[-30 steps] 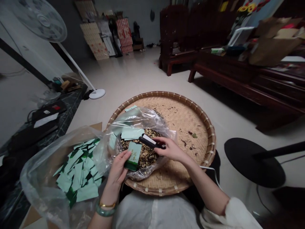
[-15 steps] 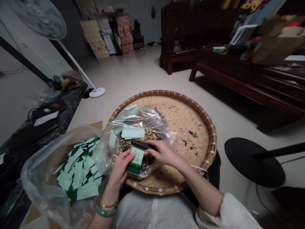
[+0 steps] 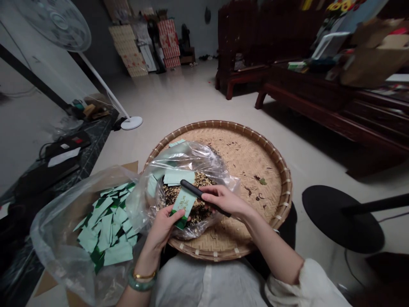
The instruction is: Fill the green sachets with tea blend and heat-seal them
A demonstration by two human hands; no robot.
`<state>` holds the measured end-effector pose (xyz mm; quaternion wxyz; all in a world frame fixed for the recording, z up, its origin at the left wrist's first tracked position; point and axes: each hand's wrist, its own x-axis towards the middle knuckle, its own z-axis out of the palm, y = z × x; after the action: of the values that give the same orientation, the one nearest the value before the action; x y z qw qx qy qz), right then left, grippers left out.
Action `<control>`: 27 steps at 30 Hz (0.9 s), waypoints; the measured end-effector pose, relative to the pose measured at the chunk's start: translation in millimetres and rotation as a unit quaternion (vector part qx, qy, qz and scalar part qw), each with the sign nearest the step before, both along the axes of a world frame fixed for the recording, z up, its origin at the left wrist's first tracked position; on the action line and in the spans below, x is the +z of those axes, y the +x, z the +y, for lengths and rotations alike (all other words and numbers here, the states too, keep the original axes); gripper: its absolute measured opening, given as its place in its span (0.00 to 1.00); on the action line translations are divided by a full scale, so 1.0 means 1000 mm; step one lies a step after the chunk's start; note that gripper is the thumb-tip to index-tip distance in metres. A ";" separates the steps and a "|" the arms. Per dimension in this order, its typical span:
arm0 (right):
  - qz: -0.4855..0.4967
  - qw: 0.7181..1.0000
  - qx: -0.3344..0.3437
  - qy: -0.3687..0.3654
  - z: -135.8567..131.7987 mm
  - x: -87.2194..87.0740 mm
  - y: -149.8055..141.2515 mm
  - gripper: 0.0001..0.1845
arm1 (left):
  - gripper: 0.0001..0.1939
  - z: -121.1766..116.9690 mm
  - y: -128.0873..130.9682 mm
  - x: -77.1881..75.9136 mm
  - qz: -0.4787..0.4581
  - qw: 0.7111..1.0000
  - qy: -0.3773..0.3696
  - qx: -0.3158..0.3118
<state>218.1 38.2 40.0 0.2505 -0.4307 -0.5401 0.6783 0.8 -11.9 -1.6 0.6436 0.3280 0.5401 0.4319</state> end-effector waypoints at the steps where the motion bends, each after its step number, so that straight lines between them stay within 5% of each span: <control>1: 0.006 1.000 -0.009 -0.005 0.000 0.001 0.002 0.24 | 0.19 0.000 0.000 0.000 -0.002 1.000 -0.001 0.004; 6: -0.070 0.996 -0.025 0.058 -0.003 0.004 0.004 0.26 | 0.19 0.001 -0.002 -0.001 0.017 1.000 -0.003 0.004; 13: -0.109 0.974 -0.033 0.195 -0.004 -0.004 -0.007 0.16 | 0.17 0.000 -0.002 0.001 0.056 0.998 0.007 -0.017; 21: -0.045 0.998 0.001 0.035 -0.003 -0.006 0.002 0.24 | 0.17 0.000 -0.004 0.004 0.045 0.999 0.006 -0.006; 27: -0.080 0.987 -0.035 0.132 -0.005 -0.006 -0.005 0.20 | 0.17 0.000 -0.003 0.006 0.050 0.999 0.009 0.000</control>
<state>213.2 33.4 34.1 0.2846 -0.4658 -0.6277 0.5551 -2.6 -12.1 4.6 0.6125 0.3550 0.5680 0.4197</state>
